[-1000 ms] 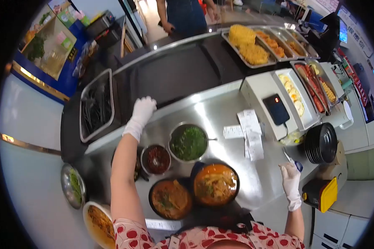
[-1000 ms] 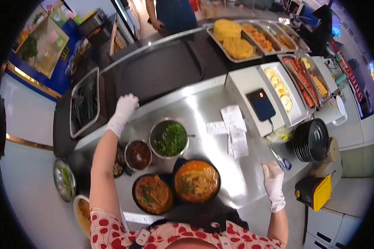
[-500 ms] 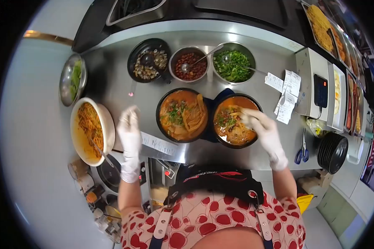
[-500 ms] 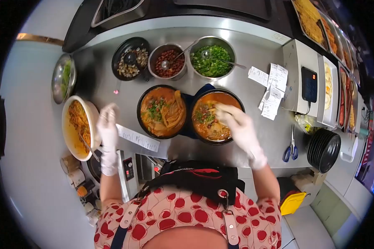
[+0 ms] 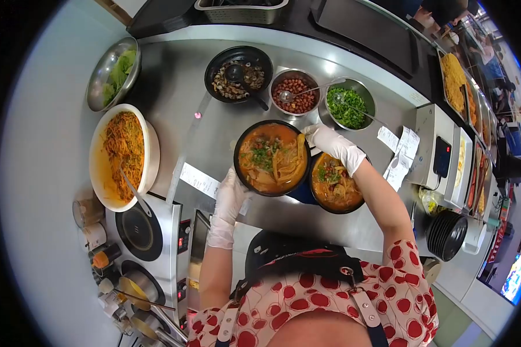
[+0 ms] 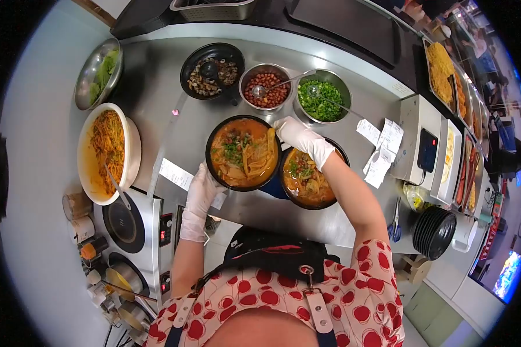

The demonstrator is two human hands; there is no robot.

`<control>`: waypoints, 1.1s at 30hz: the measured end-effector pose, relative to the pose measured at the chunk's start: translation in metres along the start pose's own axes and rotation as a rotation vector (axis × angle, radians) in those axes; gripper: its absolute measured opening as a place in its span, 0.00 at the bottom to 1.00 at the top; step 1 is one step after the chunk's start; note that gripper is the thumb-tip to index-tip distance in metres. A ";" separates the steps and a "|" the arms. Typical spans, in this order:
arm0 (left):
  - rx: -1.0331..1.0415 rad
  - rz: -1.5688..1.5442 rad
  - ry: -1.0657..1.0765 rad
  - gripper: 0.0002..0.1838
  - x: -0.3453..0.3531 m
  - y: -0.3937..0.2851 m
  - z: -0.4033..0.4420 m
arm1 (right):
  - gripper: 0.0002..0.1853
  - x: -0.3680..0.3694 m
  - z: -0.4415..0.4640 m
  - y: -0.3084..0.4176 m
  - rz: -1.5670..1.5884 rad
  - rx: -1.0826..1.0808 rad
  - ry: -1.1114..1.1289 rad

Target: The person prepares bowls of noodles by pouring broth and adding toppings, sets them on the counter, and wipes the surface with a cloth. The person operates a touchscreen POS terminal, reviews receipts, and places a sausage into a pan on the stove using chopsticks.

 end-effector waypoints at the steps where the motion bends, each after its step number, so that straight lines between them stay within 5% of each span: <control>1: 0.004 -0.001 -0.001 0.27 0.000 -0.001 0.000 | 0.17 0.000 0.003 -0.001 -0.069 -0.004 -0.015; 9: -0.046 0.082 0.059 0.30 0.023 -0.035 -0.027 | 0.15 0.003 -0.012 -0.009 0.035 -0.039 -0.062; 18: -0.059 0.221 0.239 0.35 0.114 -0.128 -0.028 | 0.17 -0.037 -0.087 0.068 0.134 -0.110 -0.111; 29: -0.134 0.425 0.479 0.41 0.258 -0.217 0.132 | 0.17 -0.207 -0.087 0.164 -0.012 -0.296 -0.387; 33: -0.159 0.460 0.570 0.44 0.301 -0.231 0.217 | 0.17 -0.272 -0.061 0.174 0.198 -0.233 -0.481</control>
Point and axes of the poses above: each hand's wrist, its own z-axis towards the middle knuckle, its own x-axis out of the palm, y = z × x, the point moved 4 cm from there along z, towards the middle knuckle, and after that the axes turned 6 degrees about y, right-handed, at the moved point
